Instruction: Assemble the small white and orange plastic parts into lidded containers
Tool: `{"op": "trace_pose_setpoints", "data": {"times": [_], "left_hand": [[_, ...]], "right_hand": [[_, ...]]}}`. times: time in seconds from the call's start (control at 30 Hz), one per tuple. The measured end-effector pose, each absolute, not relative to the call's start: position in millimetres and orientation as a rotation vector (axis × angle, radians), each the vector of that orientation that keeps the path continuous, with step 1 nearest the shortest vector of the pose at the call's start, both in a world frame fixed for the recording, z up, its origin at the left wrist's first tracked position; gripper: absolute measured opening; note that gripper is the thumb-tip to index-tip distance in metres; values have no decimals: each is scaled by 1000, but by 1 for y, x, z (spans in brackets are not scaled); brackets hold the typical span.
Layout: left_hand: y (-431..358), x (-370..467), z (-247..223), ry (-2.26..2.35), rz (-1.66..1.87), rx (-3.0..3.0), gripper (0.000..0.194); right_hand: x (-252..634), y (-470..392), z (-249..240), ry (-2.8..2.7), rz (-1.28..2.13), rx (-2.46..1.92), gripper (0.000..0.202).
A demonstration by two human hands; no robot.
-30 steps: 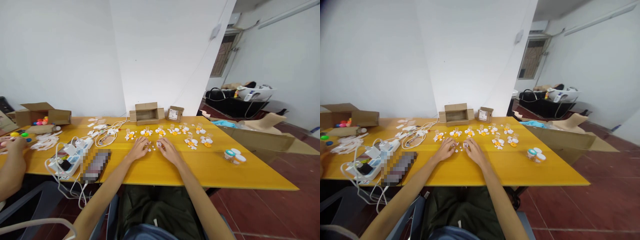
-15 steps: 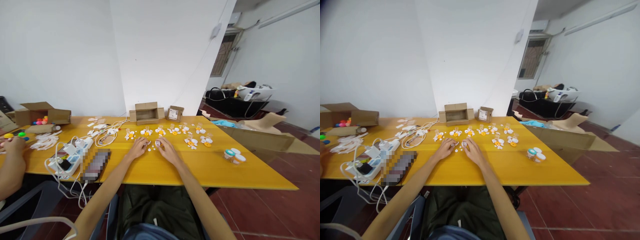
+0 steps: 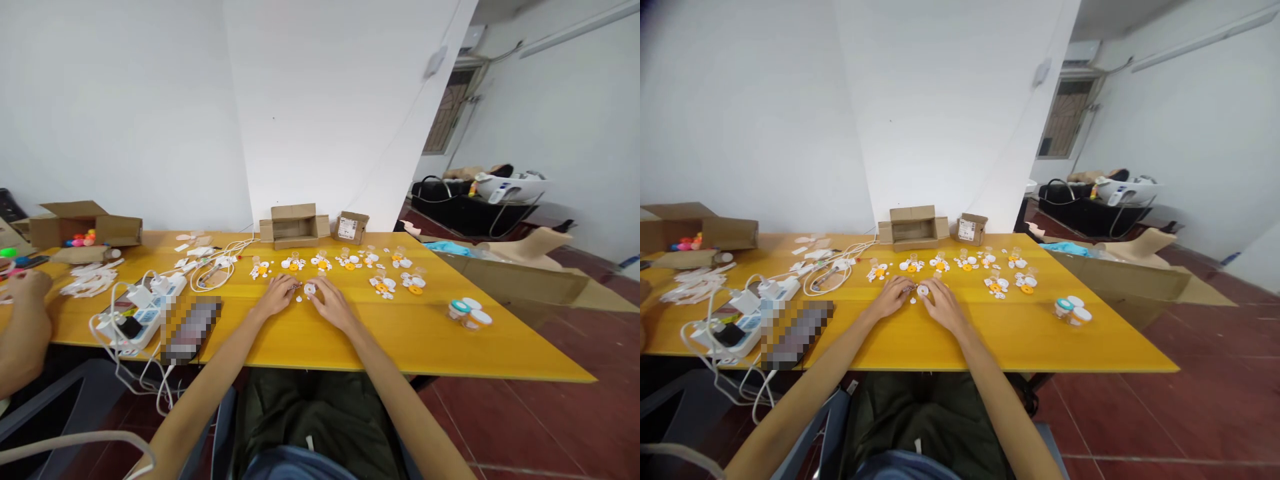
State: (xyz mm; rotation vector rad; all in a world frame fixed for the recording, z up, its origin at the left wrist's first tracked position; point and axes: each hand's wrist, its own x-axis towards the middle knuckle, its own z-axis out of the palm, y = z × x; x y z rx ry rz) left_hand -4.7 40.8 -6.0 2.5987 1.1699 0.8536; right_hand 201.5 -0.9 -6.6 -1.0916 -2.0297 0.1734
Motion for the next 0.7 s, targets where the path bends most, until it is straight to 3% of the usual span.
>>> {"op": "trace_pose_setpoints", "data": {"times": [0.47,0.7], "left_hand": [[45,-5,-6,1220,993,2478,33],[44,-5,-2,1244,1090,2443,34]], "right_hand": [[193,-3,-8,-2136,210,-1004,33],[189,-2,-6,-2177,161,-1012,24]]}}
